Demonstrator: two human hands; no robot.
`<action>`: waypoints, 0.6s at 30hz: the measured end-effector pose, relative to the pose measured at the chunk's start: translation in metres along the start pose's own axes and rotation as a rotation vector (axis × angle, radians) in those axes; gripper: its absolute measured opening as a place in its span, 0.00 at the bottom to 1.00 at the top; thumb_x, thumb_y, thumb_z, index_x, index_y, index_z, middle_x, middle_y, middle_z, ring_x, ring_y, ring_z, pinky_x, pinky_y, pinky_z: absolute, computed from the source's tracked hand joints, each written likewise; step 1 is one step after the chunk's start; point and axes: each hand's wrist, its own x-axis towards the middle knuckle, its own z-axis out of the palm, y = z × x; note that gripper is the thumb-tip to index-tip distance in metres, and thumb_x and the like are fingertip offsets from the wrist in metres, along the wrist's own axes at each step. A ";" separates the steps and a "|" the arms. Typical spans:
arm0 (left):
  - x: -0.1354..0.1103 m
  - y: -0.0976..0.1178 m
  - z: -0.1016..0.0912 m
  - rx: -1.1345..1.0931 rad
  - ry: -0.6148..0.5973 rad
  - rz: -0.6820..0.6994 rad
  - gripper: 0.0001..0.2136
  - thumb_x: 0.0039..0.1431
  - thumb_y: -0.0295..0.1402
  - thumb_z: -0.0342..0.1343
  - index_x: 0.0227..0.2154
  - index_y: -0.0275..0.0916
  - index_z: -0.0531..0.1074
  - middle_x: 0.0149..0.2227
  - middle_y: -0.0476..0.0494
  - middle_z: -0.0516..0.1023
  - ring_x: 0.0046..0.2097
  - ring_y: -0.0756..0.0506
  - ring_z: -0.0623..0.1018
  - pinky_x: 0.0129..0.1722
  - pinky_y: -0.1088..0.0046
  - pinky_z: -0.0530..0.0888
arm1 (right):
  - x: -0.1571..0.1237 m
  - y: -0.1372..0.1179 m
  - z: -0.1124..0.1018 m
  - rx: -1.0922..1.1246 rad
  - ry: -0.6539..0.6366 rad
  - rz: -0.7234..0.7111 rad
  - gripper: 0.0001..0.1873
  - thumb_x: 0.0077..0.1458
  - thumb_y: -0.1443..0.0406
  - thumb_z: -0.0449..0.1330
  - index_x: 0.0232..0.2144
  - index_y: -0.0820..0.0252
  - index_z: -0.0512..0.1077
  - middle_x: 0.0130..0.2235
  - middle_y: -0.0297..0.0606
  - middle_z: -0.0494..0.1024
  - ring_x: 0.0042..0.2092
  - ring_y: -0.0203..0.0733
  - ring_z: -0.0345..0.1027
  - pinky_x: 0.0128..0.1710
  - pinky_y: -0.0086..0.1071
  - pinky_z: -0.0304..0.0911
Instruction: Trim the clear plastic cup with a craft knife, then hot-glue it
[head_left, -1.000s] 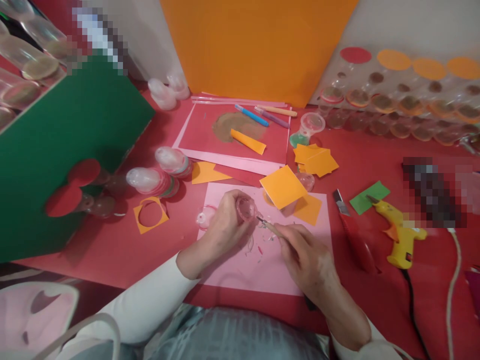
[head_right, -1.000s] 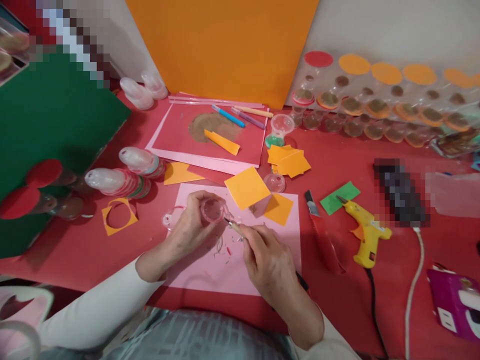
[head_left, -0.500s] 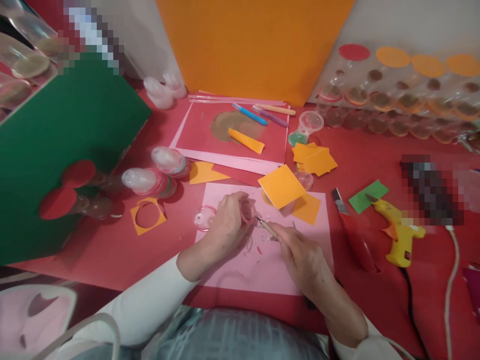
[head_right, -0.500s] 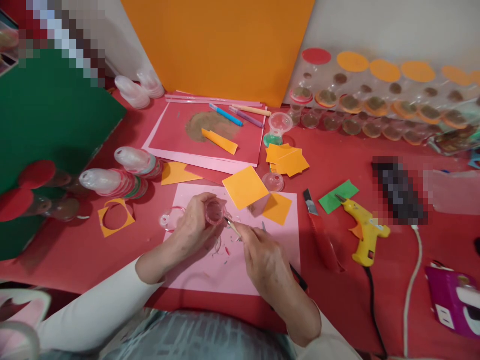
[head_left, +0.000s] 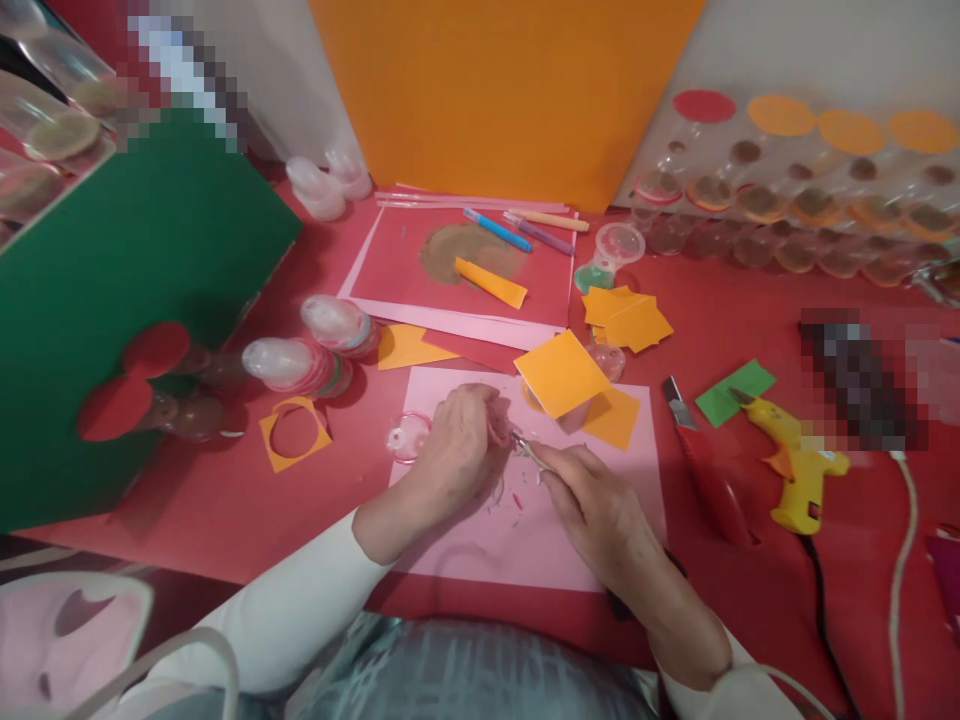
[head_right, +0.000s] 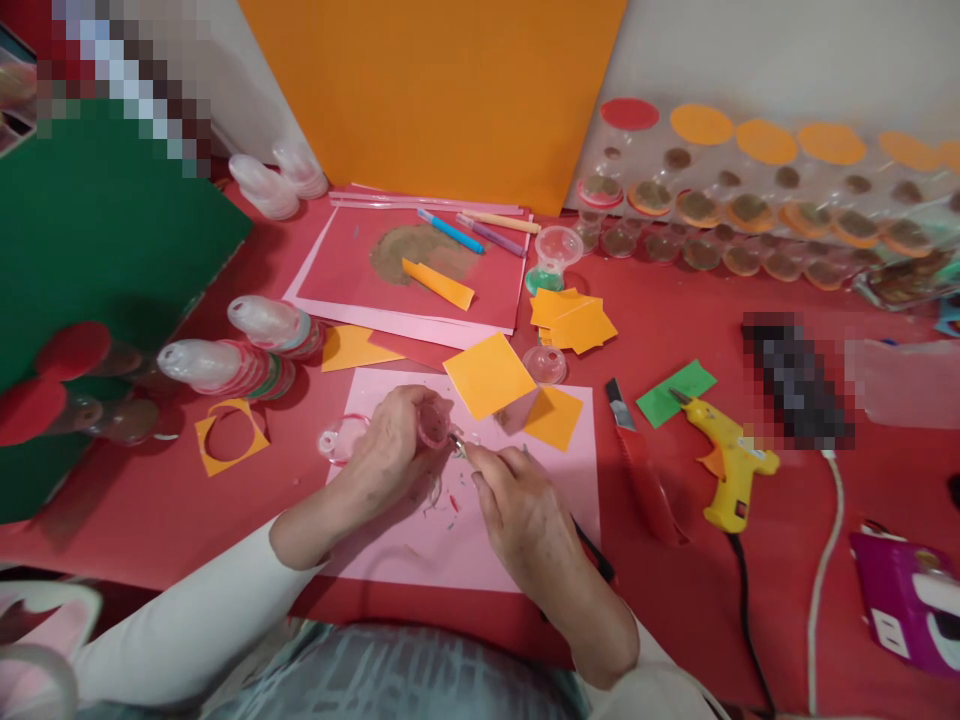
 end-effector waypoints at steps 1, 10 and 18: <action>0.001 0.000 0.000 0.009 -0.005 -0.003 0.13 0.55 0.28 0.54 0.43 0.39 0.60 0.37 0.42 0.72 0.37 0.43 0.74 0.35 0.65 0.71 | 0.000 0.000 0.000 -0.002 -0.005 0.008 0.17 0.63 0.67 0.47 0.49 0.58 0.71 0.39 0.41 0.79 0.37 0.42 0.75 0.37 0.33 0.72; 0.003 0.000 0.000 0.081 -0.036 0.022 0.14 0.56 0.27 0.53 0.45 0.36 0.60 0.36 0.40 0.72 0.37 0.41 0.73 0.34 0.64 0.70 | 0.002 -0.001 0.005 -0.045 -0.003 0.031 0.18 0.62 0.69 0.48 0.50 0.61 0.72 0.36 0.41 0.79 0.36 0.45 0.75 0.35 0.35 0.72; 0.003 -0.001 0.002 0.083 -0.035 0.044 0.14 0.54 0.26 0.52 0.44 0.37 0.60 0.35 0.41 0.72 0.36 0.42 0.73 0.34 0.64 0.70 | 0.003 -0.002 0.007 -0.059 -0.005 0.043 0.19 0.62 0.69 0.47 0.51 0.59 0.72 0.37 0.41 0.79 0.37 0.43 0.75 0.36 0.34 0.72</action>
